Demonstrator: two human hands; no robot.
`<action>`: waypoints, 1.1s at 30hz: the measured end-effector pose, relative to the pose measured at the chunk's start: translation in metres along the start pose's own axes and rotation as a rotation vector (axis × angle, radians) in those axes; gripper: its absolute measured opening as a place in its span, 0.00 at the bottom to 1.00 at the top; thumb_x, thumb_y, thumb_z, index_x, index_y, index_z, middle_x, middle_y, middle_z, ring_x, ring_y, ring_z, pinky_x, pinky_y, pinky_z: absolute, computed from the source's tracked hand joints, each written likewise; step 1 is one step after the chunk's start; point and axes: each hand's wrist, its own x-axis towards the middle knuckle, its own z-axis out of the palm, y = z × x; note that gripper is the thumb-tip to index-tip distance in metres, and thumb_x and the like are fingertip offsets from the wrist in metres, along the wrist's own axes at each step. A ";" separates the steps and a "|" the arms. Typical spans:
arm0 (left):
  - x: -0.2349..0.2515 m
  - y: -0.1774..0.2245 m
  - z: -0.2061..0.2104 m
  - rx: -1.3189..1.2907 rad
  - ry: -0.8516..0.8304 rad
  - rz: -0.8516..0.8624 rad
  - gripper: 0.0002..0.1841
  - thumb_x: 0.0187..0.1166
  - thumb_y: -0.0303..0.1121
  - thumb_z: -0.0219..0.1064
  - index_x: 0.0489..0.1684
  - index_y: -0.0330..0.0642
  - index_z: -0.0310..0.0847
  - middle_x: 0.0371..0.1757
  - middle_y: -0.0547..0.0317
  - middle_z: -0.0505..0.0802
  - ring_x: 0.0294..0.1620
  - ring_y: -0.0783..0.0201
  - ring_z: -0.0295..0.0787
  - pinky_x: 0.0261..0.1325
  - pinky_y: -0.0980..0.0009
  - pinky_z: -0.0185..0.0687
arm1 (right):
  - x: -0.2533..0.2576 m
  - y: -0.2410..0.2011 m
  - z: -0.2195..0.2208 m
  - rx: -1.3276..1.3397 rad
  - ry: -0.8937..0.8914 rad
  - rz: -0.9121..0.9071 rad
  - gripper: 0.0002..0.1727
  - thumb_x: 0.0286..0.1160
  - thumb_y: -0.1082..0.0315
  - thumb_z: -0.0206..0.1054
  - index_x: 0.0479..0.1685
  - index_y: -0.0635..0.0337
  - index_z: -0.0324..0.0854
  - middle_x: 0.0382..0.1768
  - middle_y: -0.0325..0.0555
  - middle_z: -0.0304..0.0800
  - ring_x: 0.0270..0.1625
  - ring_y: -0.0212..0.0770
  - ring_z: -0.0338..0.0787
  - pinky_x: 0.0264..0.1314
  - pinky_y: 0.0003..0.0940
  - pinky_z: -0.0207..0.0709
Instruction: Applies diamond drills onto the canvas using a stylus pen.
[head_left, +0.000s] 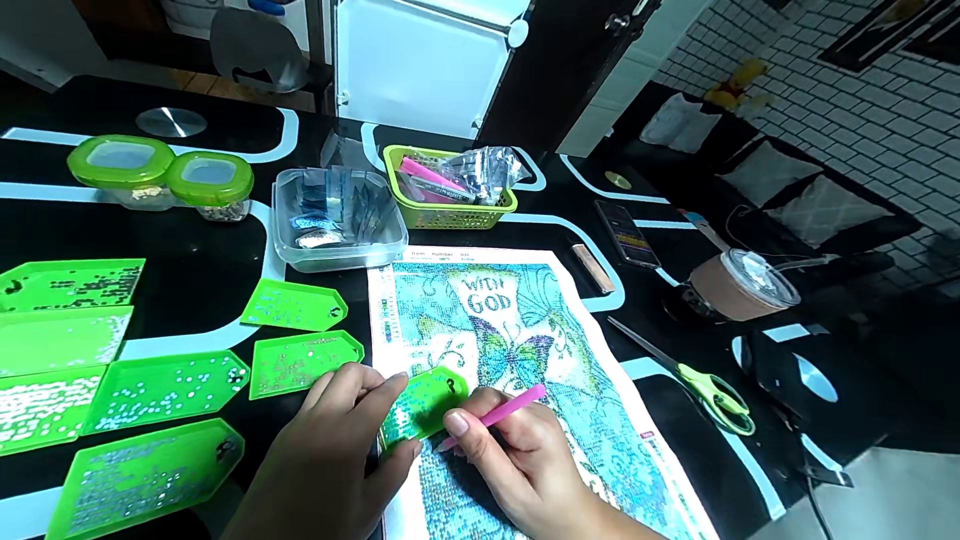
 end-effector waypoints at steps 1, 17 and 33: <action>0.000 0.000 0.000 0.001 0.003 0.001 0.25 0.70 0.52 0.65 0.59 0.50 0.93 0.45 0.58 0.90 0.45 0.60 0.87 0.40 0.71 0.84 | 0.000 0.000 0.000 0.006 0.003 0.007 0.16 0.91 0.63 0.59 0.36 0.67 0.81 0.27 0.44 0.85 0.30 0.24 0.85 0.35 0.18 0.80; -0.001 -0.002 0.003 0.013 0.028 0.010 0.25 0.69 0.53 0.64 0.58 0.51 0.94 0.45 0.59 0.90 0.44 0.61 0.87 0.39 0.71 0.84 | -0.002 -0.001 0.000 -0.080 0.005 -0.074 0.15 0.91 0.64 0.59 0.38 0.66 0.82 0.30 0.45 0.87 0.33 0.27 0.87 0.39 0.19 0.82; 0.001 -0.001 0.000 -0.005 -0.007 0.011 0.26 0.69 0.53 0.65 0.59 0.48 0.93 0.45 0.57 0.90 0.44 0.59 0.87 0.41 0.68 0.83 | -0.001 0.001 -0.005 0.083 0.025 0.079 0.15 0.90 0.65 0.60 0.36 0.67 0.82 0.27 0.41 0.86 0.30 0.23 0.85 0.34 0.18 0.80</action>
